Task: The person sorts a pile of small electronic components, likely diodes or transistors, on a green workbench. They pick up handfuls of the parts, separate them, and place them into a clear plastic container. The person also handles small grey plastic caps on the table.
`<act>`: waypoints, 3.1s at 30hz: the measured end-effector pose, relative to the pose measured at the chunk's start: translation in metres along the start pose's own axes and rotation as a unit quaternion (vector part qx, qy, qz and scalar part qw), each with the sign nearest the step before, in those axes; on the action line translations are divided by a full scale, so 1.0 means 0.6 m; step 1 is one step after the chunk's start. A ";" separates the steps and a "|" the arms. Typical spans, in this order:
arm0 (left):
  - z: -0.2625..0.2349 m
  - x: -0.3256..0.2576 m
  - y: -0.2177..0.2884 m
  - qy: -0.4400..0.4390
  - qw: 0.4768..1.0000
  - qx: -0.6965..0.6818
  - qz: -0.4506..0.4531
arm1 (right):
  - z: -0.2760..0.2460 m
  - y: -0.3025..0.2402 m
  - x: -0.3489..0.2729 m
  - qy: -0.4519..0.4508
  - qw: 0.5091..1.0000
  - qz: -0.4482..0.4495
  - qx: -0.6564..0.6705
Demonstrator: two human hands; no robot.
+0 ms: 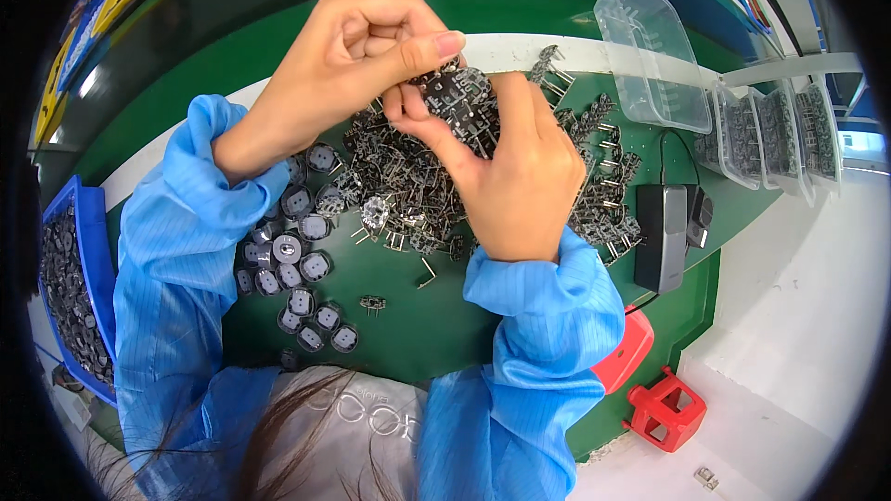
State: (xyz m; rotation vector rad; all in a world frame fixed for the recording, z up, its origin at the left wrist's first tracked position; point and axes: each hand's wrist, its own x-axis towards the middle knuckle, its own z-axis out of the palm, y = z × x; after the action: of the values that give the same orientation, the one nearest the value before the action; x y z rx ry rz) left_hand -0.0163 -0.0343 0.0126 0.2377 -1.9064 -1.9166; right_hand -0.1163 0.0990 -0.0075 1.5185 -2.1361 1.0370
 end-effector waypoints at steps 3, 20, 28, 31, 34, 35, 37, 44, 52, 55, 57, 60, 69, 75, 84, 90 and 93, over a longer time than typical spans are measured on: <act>-0.006 0.005 -0.008 -0.035 0.998 -0.049 -0.033 | -0.001 0.007 -0.002 -0.010 0.999 0.006 0.030; -0.025 0.014 -0.001 -0.142 0.980 0.068 -0.124 | -0.005 0.020 -0.006 -0.014 0.999 -0.037 0.024; -0.001 0.006 -0.026 -0.176 0.949 0.248 0.082 | -0.006 0.021 -0.006 -0.018 0.994 -0.092 -0.049; 0.001 0.007 -0.040 -0.164 0.956 0.211 0.122 | -0.010 0.012 -0.006 -0.027 0.997 -0.072 -0.011; 0.003 -0.003 -0.022 -0.203 0.976 0.074 -0.007 | -0.016 0.011 -0.015 -0.066 0.989 0.036 0.124; 0.005 -0.006 -0.008 -0.218 0.974 0.007 -0.065 | -0.017 0.013 -0.019 -0.082 0.976 0.087 0.183; 0.006 -0.007 0.000 -0.226 0.963 -0.063 -0.129 | -0.016 0.021 -0.016 -0.042 0.969 0.051 0.238; -0.010 0.008 -0.024 -0.219 0.956 0.178 -0.080 | -0.015 0.018 -0.006 -0.022 0.995 -0.024 0.092; 0.008 0.005 -0.036 -0.190 0.946 0.214 0.156 | -0.009 0.011 -0.009 -0.071 0.982 -0.028 0.175; 0.003 0.007 -0.034 -0.167 0.959 0.191 0.130 | -0.010 0.004 -0.006 -0.048 0.981 -0.015 0.185; 0.001 0.006 -0.031 -0.137 0.954 0.215 0.155 | -0.010 0.019 -0.002 -0.008 0.997 -0.055 0.046; 0.007 0.006 -0.042 -0.150 0.968 0.134 0.147 | -0.018 0.023 -0.013 -0.007 0.997 -0.046 0.058; 0.017 -0.006 -0.021 -0.195 0.975 -0.067 -0.077 | -0.020 -0.016 -0.012 0.006 0.903 0.282 0.325; 0.015 -0.005 -0.037 -0.161 0.979 -0.074 -0.098 | -0.018 -0.002 -0.011 -0.068 0.854 0.346 0.382; 0.001 0.006 -0.043 -0.257 0.953 0.149 -0.054 | -0.024 0.006 0.001 -0.019 0.830 0.311 0.462; 0.000 0.006 -0.040 -0.210 0.914 0.348 0.003 | -0.004 0.012 -0.011 0.017 0.945 0.233 0.230; -0.001 0.001 -0.035 -0.192 0.939 0.283 0.031 | -0.010 0.001 -0.011 0.004 0.952 0.196 0.236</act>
State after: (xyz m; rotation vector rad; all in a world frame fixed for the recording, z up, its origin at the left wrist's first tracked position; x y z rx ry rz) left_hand -0.0205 -0.0360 -0.0082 -0.0418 -2.6661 -1.4006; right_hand -0.1153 0.1077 -0.0076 1.2771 -2.3536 1.7936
